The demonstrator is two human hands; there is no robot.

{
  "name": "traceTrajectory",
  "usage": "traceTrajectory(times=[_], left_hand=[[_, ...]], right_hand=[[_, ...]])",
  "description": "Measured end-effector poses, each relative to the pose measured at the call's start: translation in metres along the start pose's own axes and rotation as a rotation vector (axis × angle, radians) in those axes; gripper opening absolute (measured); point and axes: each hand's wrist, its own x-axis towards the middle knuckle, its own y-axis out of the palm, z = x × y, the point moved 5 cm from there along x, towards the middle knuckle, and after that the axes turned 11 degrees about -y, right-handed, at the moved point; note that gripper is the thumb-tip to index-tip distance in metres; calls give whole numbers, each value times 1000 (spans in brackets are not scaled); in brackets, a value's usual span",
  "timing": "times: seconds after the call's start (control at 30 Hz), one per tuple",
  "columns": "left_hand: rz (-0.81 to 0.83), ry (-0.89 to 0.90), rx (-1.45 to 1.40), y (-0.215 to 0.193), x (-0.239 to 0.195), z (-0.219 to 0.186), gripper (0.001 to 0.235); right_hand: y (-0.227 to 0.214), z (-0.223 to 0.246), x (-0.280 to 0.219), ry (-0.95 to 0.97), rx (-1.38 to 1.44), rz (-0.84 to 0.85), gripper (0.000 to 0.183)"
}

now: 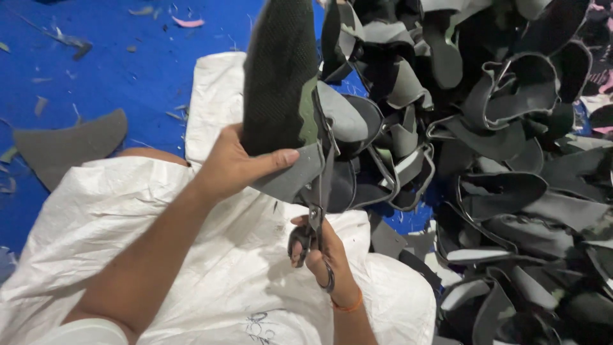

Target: Trimming excess material from shoe upper components using scissors.

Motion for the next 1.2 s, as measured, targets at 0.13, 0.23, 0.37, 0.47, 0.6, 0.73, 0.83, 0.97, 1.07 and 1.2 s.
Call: traceTrajectory(times=[0.13,0.23,0.37,0.47,0.6,0.73,0.83,0.97,1.07,1.2], left_hand=[[-11,-34,33,-5,22,47,39],[-119,26,231,-16,13,30,46],[-22,34,61,-10,7,8,42],[13,22,-99,-5,4,7,40],[-77,39,-214,-5,2,-1,38],[-64,-2,-292,11,3,12,39],[165,-156,-139,56,-9,41,38],[363,-154,-37,93,-28,41,39],[510,33,117,116,-39,7,41],[358,36,148,125,-38,-38,45]], right_hand=[[-46,-90,-20,227,-174,-196,40],[-55,-126,2,-92,-45,-61,40],[-88,-194,1,-61,-244,-248,40],[-76,-176,-7,60,-340,-341,40],[-97,-157,-1,61,-244,-504,40],[-150,-157,12,-105,73,-595,50],[-186,-185,14,-172,99,-602,55],[-203,-194,9,-167,-113,-545,56],[-238,-235,4,-74,344,-811,44],[-189,-93,-5,-333,-10,-716,56]])
